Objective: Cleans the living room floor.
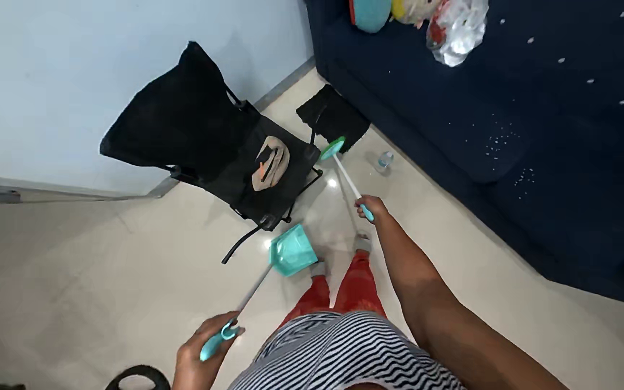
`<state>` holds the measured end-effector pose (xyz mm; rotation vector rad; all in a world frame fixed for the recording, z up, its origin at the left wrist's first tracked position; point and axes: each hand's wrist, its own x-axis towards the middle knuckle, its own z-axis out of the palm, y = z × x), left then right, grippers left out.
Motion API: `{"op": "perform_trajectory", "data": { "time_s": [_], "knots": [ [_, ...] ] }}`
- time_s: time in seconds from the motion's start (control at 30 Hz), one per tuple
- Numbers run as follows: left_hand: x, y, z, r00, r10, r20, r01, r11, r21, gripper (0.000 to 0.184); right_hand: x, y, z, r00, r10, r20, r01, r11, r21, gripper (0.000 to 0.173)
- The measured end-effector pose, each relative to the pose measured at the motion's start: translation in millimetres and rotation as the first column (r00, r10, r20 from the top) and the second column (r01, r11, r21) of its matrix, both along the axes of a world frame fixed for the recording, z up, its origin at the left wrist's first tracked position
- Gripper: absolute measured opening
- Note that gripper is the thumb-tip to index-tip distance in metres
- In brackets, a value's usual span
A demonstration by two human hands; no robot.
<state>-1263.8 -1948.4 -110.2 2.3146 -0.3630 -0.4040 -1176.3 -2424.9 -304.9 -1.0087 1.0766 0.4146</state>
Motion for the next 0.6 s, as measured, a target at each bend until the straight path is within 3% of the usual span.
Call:
{"op": "perform_trajectory", "data": {
  "time_s": [0.07,0.17,0.27,0.33,0.5,0.6],
  "knots": [
    [-1,-9,3,0.999,0.030,-0.024,-0.030,0.999,0.023,0.036,9,-19,-21,0.998,-0.047,-0.040,0.048,0.998,0.039,0.023],
    [0,-19,-2,0.997,0.074,-0.030,-0.073,0.997,0.032,0.036,-45,-38,-29,0.990,-0.090,-0.106,0.096,0.994,0.047,0.016],
    [4,-28,-10,0.996,0.088,-0.012,-0.087,0.995,0.046,0.036,-128,-51,1,0.982,-0.029,-0.186,0.030,1.000,0.001,0.025],
    [8,-36,-11,0.995,0.100,-0.022,-0.099,0.994,0.045,0.037,-157,-57,29,0.969,-0.015,-0.246,0.013,1.000,-0.011,0.029],
    [21,-48,-10,0.994,0.098,-0.053,-0.098,0.995,-0.002,0.037,-138,-39,102,0.965,0.107,-0.238,-0.122,0.991,-0.046,0.034],
    [33,-61,-14,0.995,0.070,-0.067,-0.072,0.997,-0.022,0.038,-111,-43,85,0.958,0.221,-0.184,-0.234,0.971,-0.049,0.043]
  ]
}}
